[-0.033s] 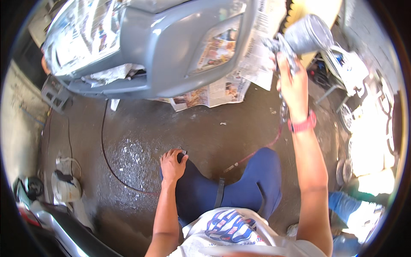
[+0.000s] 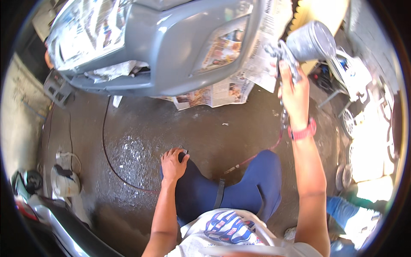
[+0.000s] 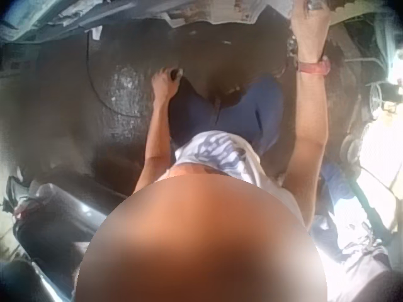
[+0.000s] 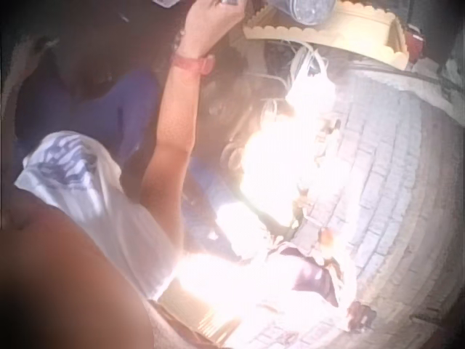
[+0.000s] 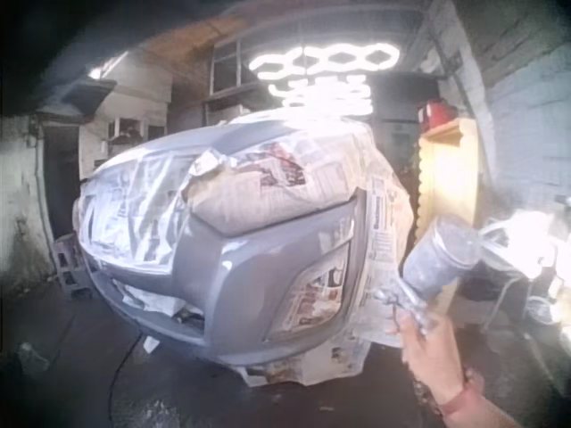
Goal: The person uses a spray gun to apply paint to a car part that is masked with newspaper. They move around the part to cover different areas and occasionally adjust the spray gun.
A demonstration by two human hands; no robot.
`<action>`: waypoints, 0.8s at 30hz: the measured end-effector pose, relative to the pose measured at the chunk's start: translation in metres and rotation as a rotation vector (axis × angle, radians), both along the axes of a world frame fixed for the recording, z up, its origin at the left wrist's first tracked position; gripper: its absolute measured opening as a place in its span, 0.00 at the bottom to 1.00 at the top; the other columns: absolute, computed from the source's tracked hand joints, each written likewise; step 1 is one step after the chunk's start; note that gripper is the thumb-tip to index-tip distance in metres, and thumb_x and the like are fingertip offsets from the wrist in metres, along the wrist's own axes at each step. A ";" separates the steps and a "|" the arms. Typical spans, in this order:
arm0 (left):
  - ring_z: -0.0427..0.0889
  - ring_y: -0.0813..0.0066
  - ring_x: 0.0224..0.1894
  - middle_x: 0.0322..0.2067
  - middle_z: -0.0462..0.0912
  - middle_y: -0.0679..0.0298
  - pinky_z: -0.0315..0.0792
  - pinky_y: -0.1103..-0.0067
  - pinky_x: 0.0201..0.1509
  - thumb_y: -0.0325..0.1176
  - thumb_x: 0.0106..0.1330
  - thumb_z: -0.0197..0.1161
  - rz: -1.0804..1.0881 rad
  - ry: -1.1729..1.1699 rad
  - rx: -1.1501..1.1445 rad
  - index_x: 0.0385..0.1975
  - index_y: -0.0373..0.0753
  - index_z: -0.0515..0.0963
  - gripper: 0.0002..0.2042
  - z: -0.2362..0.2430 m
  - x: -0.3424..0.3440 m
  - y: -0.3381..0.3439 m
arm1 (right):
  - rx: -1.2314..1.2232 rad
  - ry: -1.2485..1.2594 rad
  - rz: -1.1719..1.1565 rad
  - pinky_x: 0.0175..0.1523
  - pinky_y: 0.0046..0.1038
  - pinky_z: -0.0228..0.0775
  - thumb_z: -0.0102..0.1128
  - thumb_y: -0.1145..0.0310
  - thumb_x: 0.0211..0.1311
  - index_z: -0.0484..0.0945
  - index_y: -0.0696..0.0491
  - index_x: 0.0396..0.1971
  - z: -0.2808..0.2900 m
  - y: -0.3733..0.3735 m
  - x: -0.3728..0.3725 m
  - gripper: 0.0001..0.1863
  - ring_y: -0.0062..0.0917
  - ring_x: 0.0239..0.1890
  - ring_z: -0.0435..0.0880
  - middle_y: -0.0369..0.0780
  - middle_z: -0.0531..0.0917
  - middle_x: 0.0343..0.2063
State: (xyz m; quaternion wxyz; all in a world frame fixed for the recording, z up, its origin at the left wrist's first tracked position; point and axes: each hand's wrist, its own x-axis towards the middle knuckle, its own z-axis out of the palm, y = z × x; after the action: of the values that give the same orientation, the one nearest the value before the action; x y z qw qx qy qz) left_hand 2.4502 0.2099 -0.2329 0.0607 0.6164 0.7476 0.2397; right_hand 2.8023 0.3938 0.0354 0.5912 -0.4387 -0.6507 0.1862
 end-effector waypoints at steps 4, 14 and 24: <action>0.84 0.53 0.62 0.56 0.89 0.61 0.72 0.57 0.70 0.43 0.67 0.77 0.014 0.015 -0.039 0.51 0.43 0.89 0.17 0.009 0.005 -0.004 | -0.015 0.081 0.280 0.34 0.20 0.75 0.58 0.58 0.87 0.82 0.57 0.64 -0.007 -0.019 -0.040 0.20 0.15 0.34 0.87 0.37 0.92 0.38; 0.84 0.54 0.63 0.56 0.89 0.61 0.72 0.58 0.72 0.44 0.66 0.77 0.088 -0.099 -0.184 0.50 0.44 0.90 0.17 0.074 0.003 -0.038 | 0.033 -0.108 0.538 0.48 0.32 0.82 0.68 0.65 0.80 0.81 0.55 0.71 0.077 -0.017 -0.122 0.24 0.36 0.37 0.94 0.50 0.92 0.37; 0.80 0.50 0.66 0.61 0.86 0.54 0.72 0.57 0.72 0.50 0.70 0.73 0.298 -0.168 -0.481 0.59 0.44 0.86 0.23 0.182 0.015 -0.127 | -0.203 -0.167 0.313 0.40 0.35 0.81 0.68 0.65 0.79 0.79 0.57 0.72 0.194 -0.020 -0.138 0.26 0.38 0.31 0.92 0.55 0.89 0.34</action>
State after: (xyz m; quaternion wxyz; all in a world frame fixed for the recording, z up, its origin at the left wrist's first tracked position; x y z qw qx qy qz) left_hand 2.4656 0.0827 -0.0513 0.2310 0.4456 0.8576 0.1121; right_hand 2.6641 0.3740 0.2295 0.4517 -0.4036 -0.7356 0.3033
